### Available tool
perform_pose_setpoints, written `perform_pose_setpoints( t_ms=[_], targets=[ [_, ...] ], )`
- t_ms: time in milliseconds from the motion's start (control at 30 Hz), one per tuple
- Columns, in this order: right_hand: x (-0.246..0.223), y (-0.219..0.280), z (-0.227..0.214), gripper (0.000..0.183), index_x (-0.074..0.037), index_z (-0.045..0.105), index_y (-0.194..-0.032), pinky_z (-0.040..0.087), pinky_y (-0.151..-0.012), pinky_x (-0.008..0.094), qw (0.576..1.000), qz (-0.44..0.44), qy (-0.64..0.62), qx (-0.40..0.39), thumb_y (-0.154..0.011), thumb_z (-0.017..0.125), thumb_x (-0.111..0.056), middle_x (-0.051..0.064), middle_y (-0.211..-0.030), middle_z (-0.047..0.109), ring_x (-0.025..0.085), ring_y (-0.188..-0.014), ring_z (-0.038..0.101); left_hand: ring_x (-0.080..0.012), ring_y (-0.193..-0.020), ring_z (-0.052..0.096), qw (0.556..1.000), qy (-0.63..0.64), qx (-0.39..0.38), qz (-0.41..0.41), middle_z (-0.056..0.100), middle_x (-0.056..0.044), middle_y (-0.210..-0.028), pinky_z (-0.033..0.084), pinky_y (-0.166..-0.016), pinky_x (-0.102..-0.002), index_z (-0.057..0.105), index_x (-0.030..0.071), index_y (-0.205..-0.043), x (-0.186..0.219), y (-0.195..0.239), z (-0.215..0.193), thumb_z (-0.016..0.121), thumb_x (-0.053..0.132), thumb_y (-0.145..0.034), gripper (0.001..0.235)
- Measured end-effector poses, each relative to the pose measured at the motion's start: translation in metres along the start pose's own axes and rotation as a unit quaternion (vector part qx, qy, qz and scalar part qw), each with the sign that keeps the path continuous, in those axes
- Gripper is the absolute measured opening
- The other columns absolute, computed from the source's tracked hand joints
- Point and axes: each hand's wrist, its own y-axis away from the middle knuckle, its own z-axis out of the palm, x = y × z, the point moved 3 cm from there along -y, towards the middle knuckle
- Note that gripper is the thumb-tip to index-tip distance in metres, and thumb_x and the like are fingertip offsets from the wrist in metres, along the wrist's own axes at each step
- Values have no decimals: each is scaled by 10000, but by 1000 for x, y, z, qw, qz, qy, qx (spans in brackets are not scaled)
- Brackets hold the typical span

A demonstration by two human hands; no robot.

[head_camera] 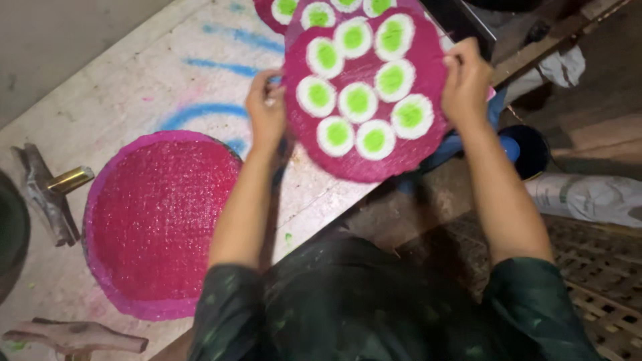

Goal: The person fills small circular molds with white and green paste using their hands and a wooden tool. They press the paste into the molds, smooth the surface, and place the molds on a large purple tray.

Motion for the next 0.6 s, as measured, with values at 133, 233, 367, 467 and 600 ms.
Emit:
perform_pose_setpoints(
  t_ms=[133, 233, 367, 467, 600],
  targets=[
    [73, 21, -7, 202, -9, 597, -1196, 506, -888, 470, 994, 61, 87, 32, -1011, 602, 73, 221, -1096, 646, 426, -1014, 636, -267, -1049, 681, 992, -68, -9, 109, 691, -148, -1141, 553, -935, -359, 661, 34, -1215, -13, -13, 63, 632, -19, -911, 311],
    [89, 55, -4, 324, 13, 565, -1285, 463, -998, 492, 990, 41, 122, 50, -975, 617, 92, 240, -1218, 596, 444, -1133, 580, -309, -1022, 670, 993, -96, -37, 51, 641, -190, -1153, 563, -894, -385, 650, 30, -1220, -18, 3, 67, 651, 32, -889, 331],
    [72, 106, 11, 292, 17, 575, -1298, 474, -983, 426, 984, 154, 49, 69, -1013, 632, 43, 206, -1229, 580, 347, -1119, 592, -304, -979, 667, 986, -128, -110, 10, 646, -180, -1158, 549, -865, -378, 661, 41, -1218, -17, 40, 14, 704, 73, -901, 322],
    [30, 139, 38, 222, 6, 579, -1286, 493, -954, 310, 970, 184, -102, 118, -1066, 556, -11, 83, -1193, 597, 163, -1057, 567, -234, -932, 645, 984, -147, -103, 8, 644, -145, -1101, 544, -825, -326, 670, 42, -1235, -5, 69, -60, 743, 47, -882, 360],
    [-47, 167, 89, 120, -4, 623, -1193, 496, -887, 269, 955, 185, -232, 3, -1097, 590, -68, 24, -1096, 630, 104, -977, 582, -108, -968, 629, 991, -59, -34, -119, 675, -45, -1143, 546, -844, -230, 635, 55, -1272, 16, 113, -178, 629, -27, -954, 328]
  ],
)
